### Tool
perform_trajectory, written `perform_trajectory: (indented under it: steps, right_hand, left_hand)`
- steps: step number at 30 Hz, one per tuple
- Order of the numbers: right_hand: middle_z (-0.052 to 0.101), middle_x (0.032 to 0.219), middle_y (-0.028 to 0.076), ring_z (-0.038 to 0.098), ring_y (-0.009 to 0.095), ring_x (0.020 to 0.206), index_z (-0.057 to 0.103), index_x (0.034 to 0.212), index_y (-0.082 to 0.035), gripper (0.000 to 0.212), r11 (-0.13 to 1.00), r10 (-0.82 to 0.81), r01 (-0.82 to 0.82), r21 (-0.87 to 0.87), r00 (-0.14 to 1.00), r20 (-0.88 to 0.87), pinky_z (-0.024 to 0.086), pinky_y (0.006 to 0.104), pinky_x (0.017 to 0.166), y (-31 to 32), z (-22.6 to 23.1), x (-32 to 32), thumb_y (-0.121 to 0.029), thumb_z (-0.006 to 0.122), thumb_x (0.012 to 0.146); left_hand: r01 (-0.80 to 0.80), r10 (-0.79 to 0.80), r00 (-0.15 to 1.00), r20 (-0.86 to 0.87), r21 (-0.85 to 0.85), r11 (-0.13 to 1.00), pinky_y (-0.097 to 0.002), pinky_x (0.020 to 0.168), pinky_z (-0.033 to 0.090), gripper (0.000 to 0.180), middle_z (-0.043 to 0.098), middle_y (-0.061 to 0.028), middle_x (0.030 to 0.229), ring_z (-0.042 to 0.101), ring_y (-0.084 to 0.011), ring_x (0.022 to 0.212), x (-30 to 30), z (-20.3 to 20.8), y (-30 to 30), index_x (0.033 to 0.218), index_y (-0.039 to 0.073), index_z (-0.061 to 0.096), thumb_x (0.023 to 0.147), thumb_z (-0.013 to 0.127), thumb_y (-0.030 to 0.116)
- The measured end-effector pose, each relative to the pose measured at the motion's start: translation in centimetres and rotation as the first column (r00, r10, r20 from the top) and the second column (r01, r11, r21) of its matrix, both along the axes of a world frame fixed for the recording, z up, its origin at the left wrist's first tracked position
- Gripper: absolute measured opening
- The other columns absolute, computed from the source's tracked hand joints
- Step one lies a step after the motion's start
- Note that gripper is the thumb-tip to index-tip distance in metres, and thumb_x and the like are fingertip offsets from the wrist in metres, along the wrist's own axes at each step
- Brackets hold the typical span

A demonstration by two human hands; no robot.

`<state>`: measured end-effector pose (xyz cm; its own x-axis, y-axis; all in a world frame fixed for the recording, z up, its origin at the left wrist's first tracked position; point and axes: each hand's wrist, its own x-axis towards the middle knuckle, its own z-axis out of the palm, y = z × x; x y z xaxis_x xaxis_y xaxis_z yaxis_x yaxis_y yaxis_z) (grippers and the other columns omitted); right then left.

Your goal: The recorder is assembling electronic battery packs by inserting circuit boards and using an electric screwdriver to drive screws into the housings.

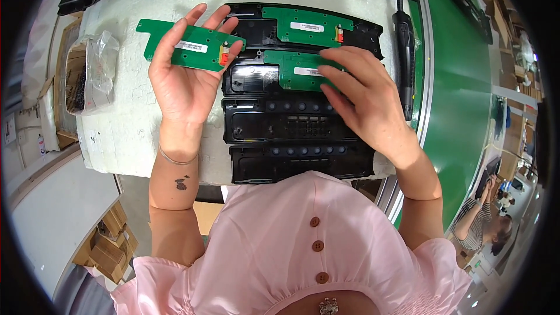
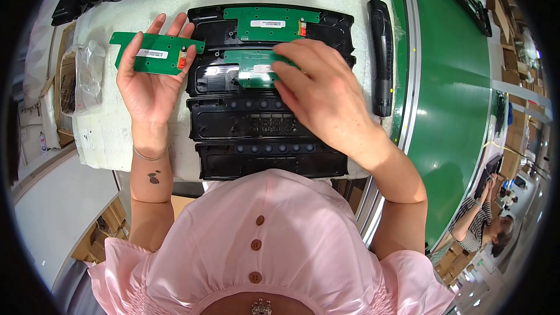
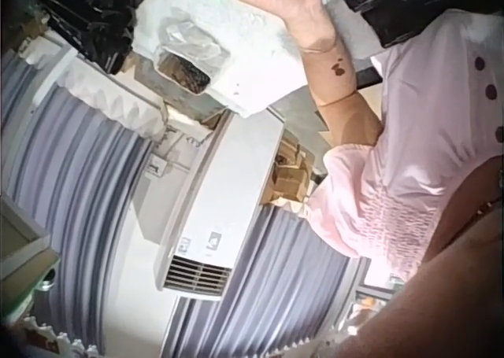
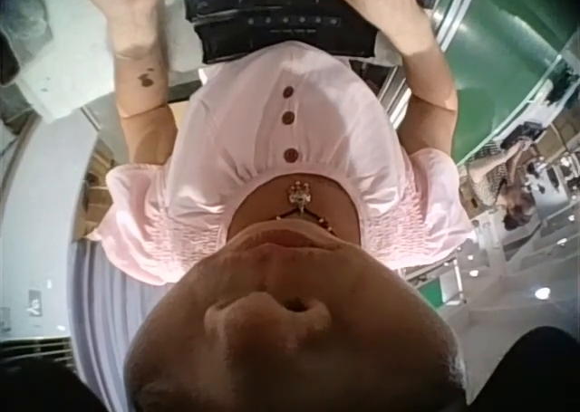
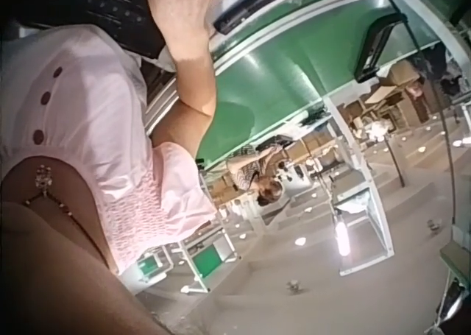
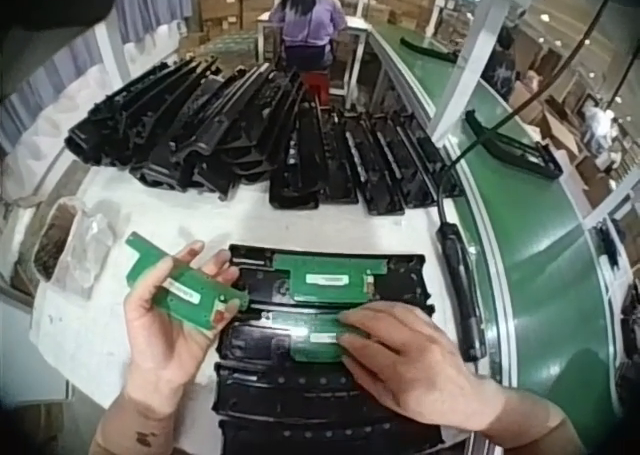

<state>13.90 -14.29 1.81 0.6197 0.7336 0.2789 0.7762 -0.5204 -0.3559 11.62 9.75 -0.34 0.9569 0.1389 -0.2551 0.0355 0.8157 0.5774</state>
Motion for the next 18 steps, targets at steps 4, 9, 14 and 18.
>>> perform_trajectory:
  steps: [4,9,14,18]
  right_hand:
    - [0.054,0.109,0.01,0.052,0.027,0.099,0.058,0.096,-0.002,0.032,0.996,0.082,-0.083,0.028,0.996,0.033,0.043,0.036,0.083,2.6,-1.3,0.2,0.0,0.062,0.064]
    - [0.056,0.106,0.008,0.051,0.022,0.098,0.059,0.097,0.0,0.029,0.989,0.134,-0.128,-0.077,0.988,0.082,0.043,0.033,0.084,3.9,-3.5,-0.1,-0.007,0.055,0.069]
    - [0.055,0.113,0.007,0.052,0.022,0.1,0.06,0.098,-0.002,0.032,0.991,0.13,-0.13,-0.033,0.992,-0.004,0.044,0.0324,0.083,3.8,-3.7,0.1,-0.003,0.057,0.065]
    - [0.055,0.113,0.007,0.053,0.023,0.1,0.057,0.097,-0.003,0.034,0.994,0.112,-0.112,-0.017,0.994,0.004,0.044,0.0337,0.082,4.2,-3.7,0.0,-0.001,0.057,0.064]
  left_hand:
    - [-0.001,0.001,1.0,-0.003,0.002,1.0,-0.043,0.085,0.045,0.044,0.044,-0.0244,0.12,0.047,-0.0326,0.11,0.0,0.0,0.0,0.118,-0.002,0.041,0.084,0.047,0.025]
    - [0.0,0.0,1.0,-0.009,-0.01,1.0,-0.0428,0.086,0.044,0.044,0.044,-0.0247,0.12,0.047,-0.0324,0.11,0.0,0.2,0.1,0.119,-0.002,0.04,0.084,0.047,0.025]
    - [0.003,-0.003,1.0,-0.022,0.0,1.0,-0.0426,0.086,0.045,0.043,0.045,-0.0246,0.119,0.047,-0.0313,0.11,0.1,-0.1,0.0,0.118,-0.003,0.041,0.085,0.046,0.024]
    - [0.017,-0.016,0.999,-0.032,0.033,0.999,-0.0427,0.086,0.045,0.043,0.046,-0.0241,0.118,0.047,-0.0297,0.109,0.1,-0.2,-0.5,0.118,-0.004,0.041,0.085,0.046,0.023]
